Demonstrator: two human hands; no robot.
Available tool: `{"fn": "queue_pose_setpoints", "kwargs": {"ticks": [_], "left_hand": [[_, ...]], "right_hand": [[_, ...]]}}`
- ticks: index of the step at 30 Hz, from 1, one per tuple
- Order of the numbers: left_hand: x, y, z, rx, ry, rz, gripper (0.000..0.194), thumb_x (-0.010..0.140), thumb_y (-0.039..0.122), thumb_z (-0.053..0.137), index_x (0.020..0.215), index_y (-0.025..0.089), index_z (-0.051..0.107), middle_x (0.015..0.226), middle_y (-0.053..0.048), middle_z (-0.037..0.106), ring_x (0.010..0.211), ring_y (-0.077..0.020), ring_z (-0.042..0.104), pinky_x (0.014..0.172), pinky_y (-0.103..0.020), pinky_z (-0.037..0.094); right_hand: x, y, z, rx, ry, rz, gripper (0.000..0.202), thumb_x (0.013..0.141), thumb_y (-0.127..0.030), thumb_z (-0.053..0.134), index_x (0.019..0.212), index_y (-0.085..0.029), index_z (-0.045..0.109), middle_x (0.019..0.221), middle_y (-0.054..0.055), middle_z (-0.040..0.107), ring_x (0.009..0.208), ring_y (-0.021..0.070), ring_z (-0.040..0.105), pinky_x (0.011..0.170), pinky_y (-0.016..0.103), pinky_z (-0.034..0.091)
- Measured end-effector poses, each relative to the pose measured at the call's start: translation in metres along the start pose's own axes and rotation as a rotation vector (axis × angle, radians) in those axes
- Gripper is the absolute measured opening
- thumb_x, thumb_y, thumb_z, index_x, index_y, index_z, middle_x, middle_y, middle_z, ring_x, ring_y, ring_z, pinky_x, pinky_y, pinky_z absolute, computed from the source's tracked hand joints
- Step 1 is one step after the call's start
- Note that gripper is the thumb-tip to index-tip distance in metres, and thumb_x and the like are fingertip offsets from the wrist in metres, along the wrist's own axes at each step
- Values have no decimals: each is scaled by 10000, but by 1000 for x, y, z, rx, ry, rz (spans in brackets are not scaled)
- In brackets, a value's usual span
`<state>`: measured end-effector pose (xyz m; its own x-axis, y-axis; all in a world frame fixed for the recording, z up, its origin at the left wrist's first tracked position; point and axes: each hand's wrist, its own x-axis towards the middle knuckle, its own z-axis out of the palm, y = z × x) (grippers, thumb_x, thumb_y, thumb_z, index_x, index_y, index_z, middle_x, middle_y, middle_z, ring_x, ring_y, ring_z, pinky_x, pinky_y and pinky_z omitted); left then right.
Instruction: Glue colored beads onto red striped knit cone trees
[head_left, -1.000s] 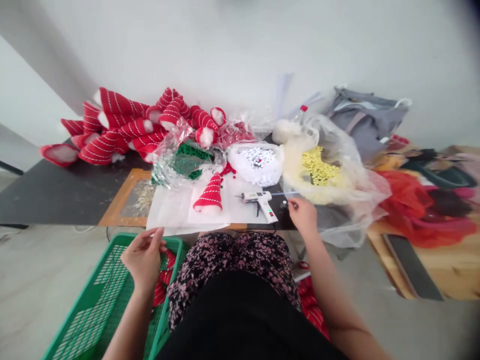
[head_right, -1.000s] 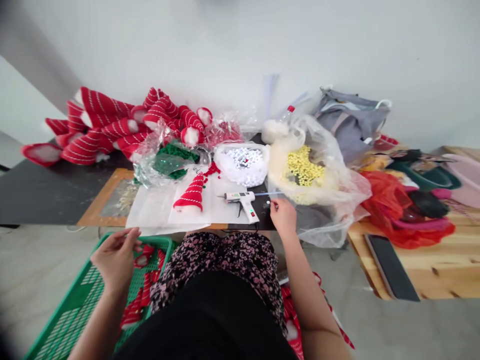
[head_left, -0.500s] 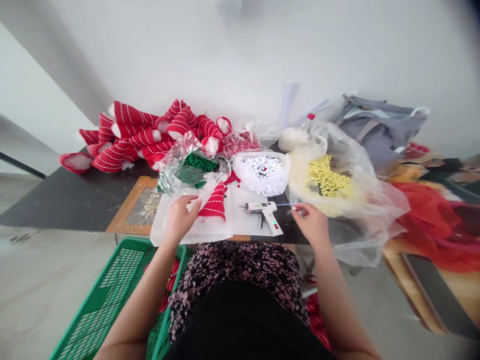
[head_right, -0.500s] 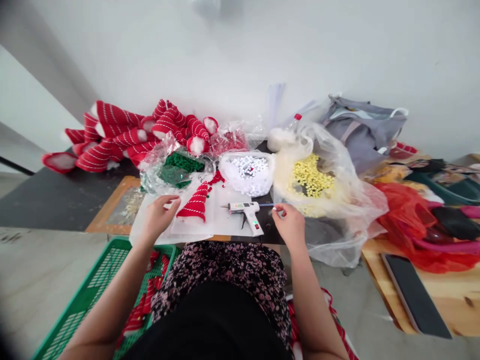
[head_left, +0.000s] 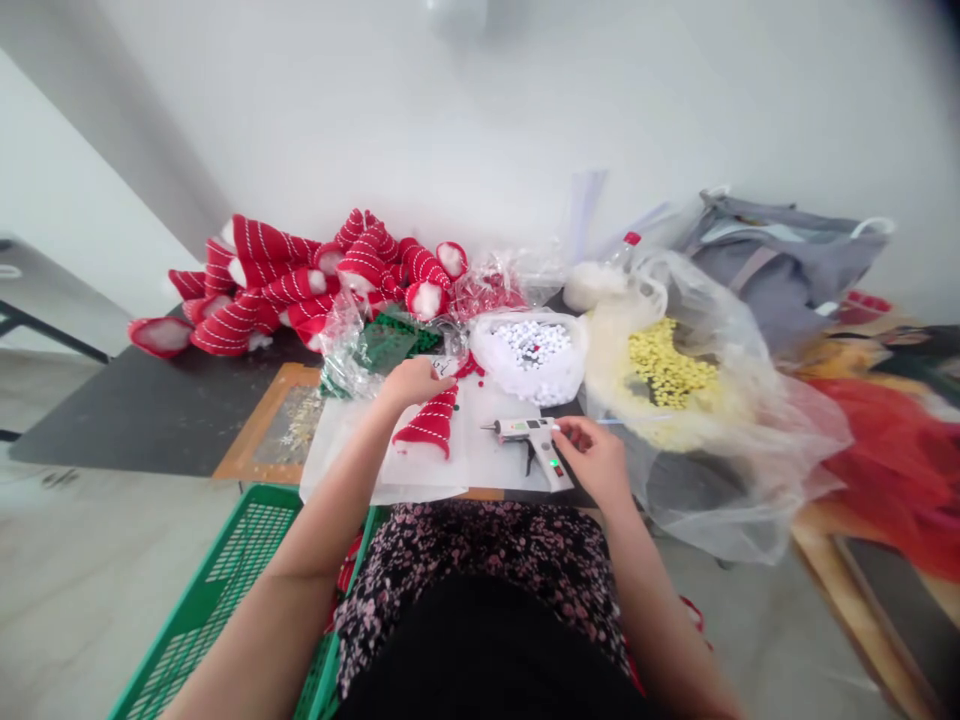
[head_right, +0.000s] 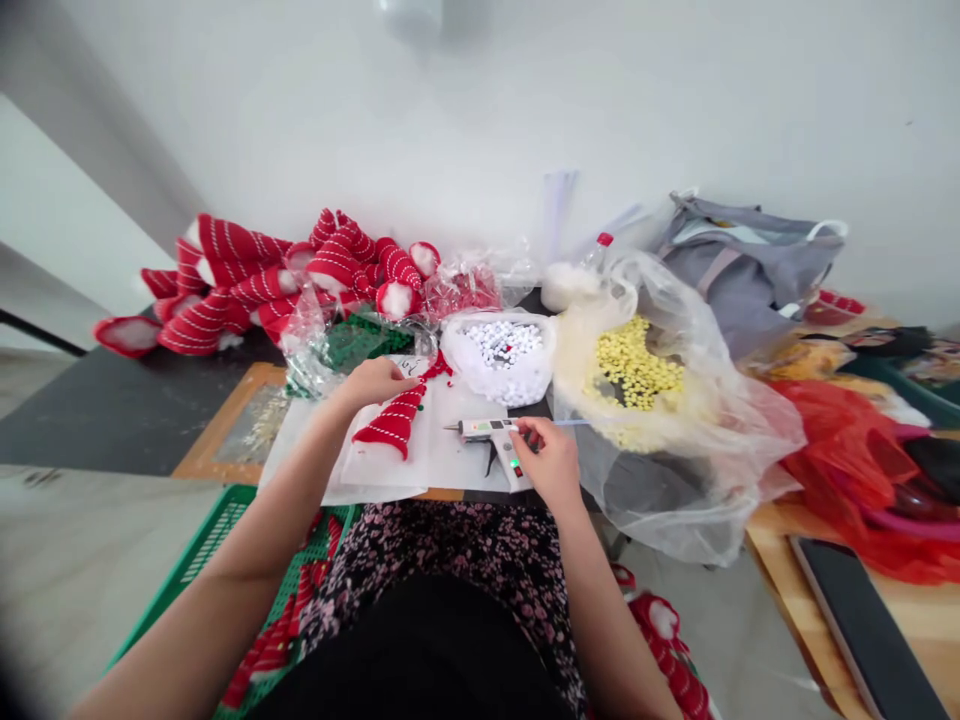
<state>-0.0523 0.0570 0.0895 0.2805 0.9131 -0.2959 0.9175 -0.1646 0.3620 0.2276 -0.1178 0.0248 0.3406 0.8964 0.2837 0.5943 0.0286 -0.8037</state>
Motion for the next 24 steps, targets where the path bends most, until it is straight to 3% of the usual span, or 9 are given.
{"fn": "queue_pose_setpoints", "kwargs": {"ticks": [3,7,11,14,19,24], "left_hand": [[15,4,3,-25,-91,16,378,815,427,736,530,210,617,540,-46,613,596,-213,616,609,-307,401],[24,-4,5,-243,-99,54,315,672,333,828,487,217,602,458,4,519,503,-165,512,526,-287,343],[15,-17,2,-540,-113,74,277,618,372,891,547,212,676,470,8,512,443,-126,413,457,-279,249],[4,-24,1,-675,-139,65,294,603,410,915,599,211,699,511,5,530,452,-118,411,453,-271,204],[-9,-27,11,-879,-59,18,323,613,447,910,696,201,718,600,6,588,531,-114,462,494,-252,222],[-8,-24,28,-1243,-23,27,422,596,460,960,799,177,722,735,-21,675,581,-100,531,512,-235,260]], "right_hand": [[-1,-1,2,67,-10,30,360,833,-545,714,869,-201,814,706,51,722,616,191,587,605,325,481],[-1,-2,6,332,-51,177,398,773,-574,819,896,-196,813,776,64,766,644,185,617,619,318,520],[0,-9,11,689,-77,318,421,630,-532,953,848,-211,792,722,19,729,598,145,586,580,286,510],[1,-20,14,833,-94,379,411,581,-498,984,808,-221,784,649,-11,673,533,116,515,517,267,453],[-1,-36,16,885,-105,373,360,588,-467,983,787,-234,793,645,-14,666,538,110,507,514,256,435],[-2,-47,20,793,-115,292,342,609,-446,978,809,-225,808,733,18,742,659,155,628,645,289,539]]}}
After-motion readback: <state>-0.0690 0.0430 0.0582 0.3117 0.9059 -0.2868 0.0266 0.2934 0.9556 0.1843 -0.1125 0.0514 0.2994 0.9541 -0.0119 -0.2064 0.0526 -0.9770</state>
